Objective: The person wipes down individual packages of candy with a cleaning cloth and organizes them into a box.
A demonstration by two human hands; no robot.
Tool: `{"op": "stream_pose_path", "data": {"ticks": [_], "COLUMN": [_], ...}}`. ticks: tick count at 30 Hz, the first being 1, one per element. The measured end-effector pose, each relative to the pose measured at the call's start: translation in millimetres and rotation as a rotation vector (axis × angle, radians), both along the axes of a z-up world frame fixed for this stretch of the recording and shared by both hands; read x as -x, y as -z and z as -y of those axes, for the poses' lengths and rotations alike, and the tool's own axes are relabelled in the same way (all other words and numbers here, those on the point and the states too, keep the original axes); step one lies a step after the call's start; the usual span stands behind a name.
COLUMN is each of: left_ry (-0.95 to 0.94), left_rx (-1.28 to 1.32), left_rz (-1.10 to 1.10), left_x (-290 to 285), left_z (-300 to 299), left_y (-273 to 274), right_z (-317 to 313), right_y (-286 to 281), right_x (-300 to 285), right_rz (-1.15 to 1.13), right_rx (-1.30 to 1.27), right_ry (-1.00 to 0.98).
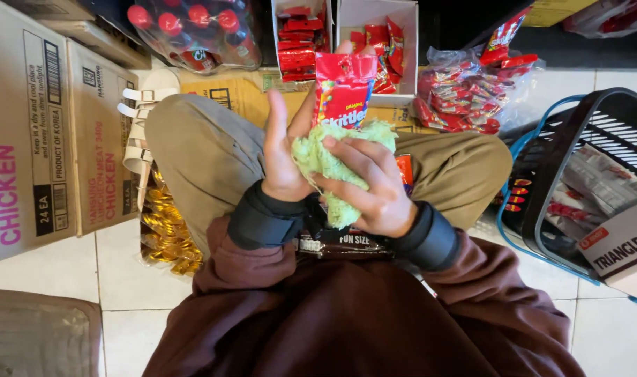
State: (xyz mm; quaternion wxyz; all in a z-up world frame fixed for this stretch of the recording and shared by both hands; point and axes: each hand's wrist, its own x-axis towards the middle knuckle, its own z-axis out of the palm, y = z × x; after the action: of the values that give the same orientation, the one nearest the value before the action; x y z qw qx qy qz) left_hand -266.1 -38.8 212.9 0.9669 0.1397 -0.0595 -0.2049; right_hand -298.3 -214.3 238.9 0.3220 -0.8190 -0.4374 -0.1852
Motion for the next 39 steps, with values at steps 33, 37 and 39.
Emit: {"op": "stream_pose_path", "data": {"ticks": [33, 37, 39], "left_ry": [-0.127, -0.223, -0.192], "left_rx": [-0.325, -0.521, -0.263], "left_rz": [0.100, 0.175, 0.143], "left_x": [-5, -10, -19], "left_z": [7, 21, 16], "left_y": [40, 60, 89], "right_z": [33, -7, -16], "right_y": [26, 36, 38], "right_x": [-48, -30, -21], "right_rz": [-0.733, -0.343, -0.197], "right_rx": [-0.889, -0.616, -0.430], "right_ry": [0.106, 0.240, 0.166]}}
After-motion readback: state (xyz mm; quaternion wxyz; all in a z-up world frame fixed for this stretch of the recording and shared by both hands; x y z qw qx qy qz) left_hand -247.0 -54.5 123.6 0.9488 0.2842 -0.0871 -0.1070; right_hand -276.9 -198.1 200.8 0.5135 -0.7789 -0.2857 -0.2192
